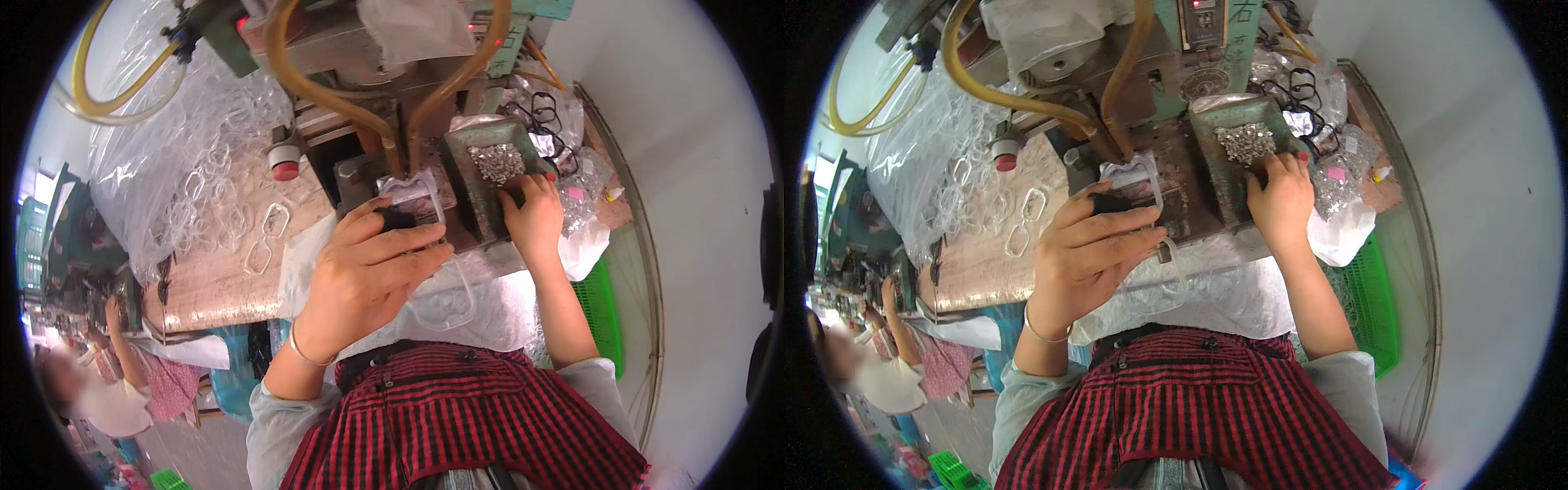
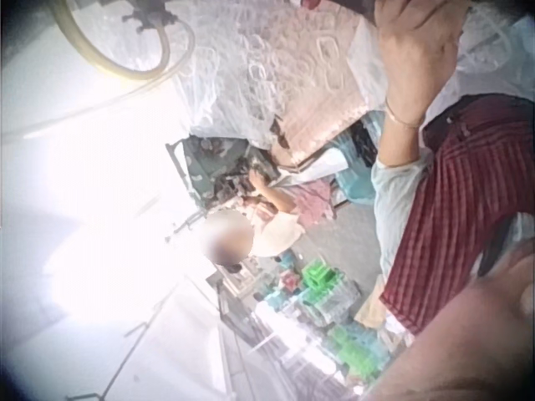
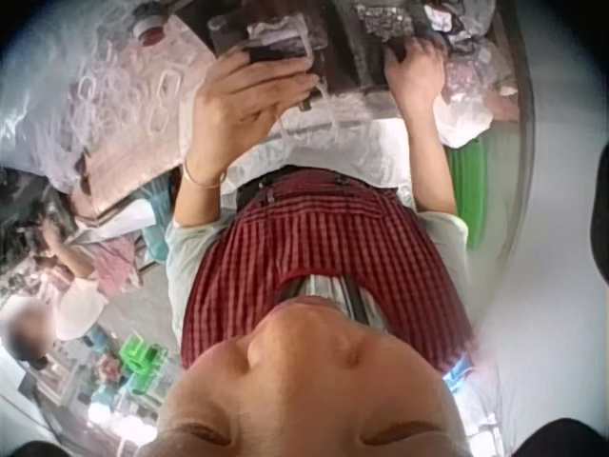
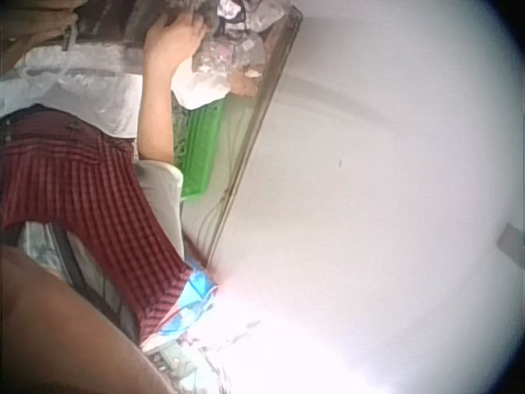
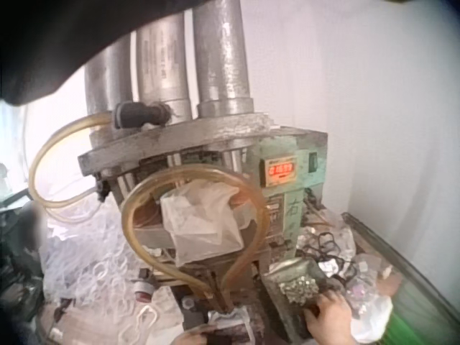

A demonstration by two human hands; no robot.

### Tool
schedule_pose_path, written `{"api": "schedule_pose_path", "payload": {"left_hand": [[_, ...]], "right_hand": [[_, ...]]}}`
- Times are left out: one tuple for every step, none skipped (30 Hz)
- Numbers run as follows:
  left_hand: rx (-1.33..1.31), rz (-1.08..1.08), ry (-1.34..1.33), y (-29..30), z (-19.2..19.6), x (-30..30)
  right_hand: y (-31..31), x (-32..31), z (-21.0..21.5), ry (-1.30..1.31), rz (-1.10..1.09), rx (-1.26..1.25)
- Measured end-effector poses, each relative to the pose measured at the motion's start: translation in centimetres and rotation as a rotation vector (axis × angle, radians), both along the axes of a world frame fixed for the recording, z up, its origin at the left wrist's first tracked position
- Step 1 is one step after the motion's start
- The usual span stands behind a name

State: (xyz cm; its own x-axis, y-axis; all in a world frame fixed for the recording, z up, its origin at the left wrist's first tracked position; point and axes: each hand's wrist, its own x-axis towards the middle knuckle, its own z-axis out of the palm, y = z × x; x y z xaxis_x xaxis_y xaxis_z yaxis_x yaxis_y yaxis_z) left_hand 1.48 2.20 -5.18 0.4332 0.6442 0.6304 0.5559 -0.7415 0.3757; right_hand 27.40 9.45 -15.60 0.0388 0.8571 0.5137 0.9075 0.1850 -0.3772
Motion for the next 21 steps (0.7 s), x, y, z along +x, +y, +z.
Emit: {"api": "schedule_pose_path", "payload": {"left_hand": [[0.002, 0.023, 0.003, -0.4, -0.1, -0.3], [0.018, 0.029, 0.001, -0.7, -0.7, -0.7], [0.034, 0.039, 0.0, -0.9, -1.8, -0.6], [0.042, 0.015, -0.018, -1.3, -2.7, -0.6], [0.047, 0.03, -0.077, -2.0, -2.1, -0.1], [0.1, 0.074, -0.061, -3.0, -2.2, -1.0], [0.161, 0.114, -0.051, -3.7, -3.0, -1.8], [0.244, 0.253, 0.112, -4.7, -3.8, -4.4], [0.34, 0.555, 0.207, -5.2, -4.8, -7.5], [0.395, 0.859, 0.308, -5.7, -5.8, -10.6], [0.328, 0.927, -0.021, -5.3, -5.0, -13.6], [0.243, 0.976, -0.264, -4.4, -5.3, -17.1], [0.094, 1.033, -0.358, -3.6, -5.6, -20.7], [0.106, 1.066, -0.047, -2.8, -5.7, -23.6], [0.107, 1.09, 0.262, -2.0, -6.1, -26.0], [0.072, 1.108, 0.319, -0.7, -7.3, -28.1], [0.033, 1.124, 0.376, 0.6, -8.3, -29.6], [-0.01, 1.25, 0.385, 2.2, -8.6, -30.1], [-0.058, 1.377, 0.392, 3.5, -8.9, -30.5], [-0.1, 1.509, 0.398, 4.6, -9.1, -31.0], [-0.275, 1.554, 0.381, 5.5, -9.5, -31.7]], "right_hand": [[0.3, -0.3, -0.1, -0.05, -0.049, -0.042], [0.8, -0.7, -0.2, -0.086, -0.079, -0.071], [1.2, -0.9, -0.3, -0.122, -0.105, -0.099], [1.4, -0.9, -0.3, -0.151, -0.096, -0.123], [1.2, -0.3, -0.3, -0.186, -0.093, -0.144], [0.9, 0.7, -0.9, -0.169, -0.063, -0.086], [0.9, 1.1, -1.3, -0.157, -0.039, -0.021], [0.3, 0.8, -0.7, -0.019, -0.063, -0.051], [-0.2, 0.7, -0.2, 0.107, -0.088, -0.09], [-0.2, 0.8, -0.2, 0.233, -0.001, -0.029], [-0.1, 0.9, -0.2, 0.283, 0.045, -0.021], [0.2, 0.9, -0.2, 0.337, 0.092, -0.014], [0.4, 0.8, 0.0, 0.396, 0.141, -0.003], [0.7, 0.1, 0.6, 0.436, 0.165, -0.036], [0.8, -1.0, 1.4, 0.469, 0.192, -0.076], [0.8, -1.7, 1.9, 0.497, 0.213, -0.117], [1.2, -2.3, 2.0, 0.525, 0.221, -0.132], [1.5, -2.7, 1.9, 0.55, 0.217, -0.141], [1.5, -2.7, 1.6, 0.571, 0.215, -0.152], [1.6, -2.4, 1.1, 0.56, 0.163, -0.186], [1.3, -1.5, 0.5, 0.475, 0.137, -0.141]]}}
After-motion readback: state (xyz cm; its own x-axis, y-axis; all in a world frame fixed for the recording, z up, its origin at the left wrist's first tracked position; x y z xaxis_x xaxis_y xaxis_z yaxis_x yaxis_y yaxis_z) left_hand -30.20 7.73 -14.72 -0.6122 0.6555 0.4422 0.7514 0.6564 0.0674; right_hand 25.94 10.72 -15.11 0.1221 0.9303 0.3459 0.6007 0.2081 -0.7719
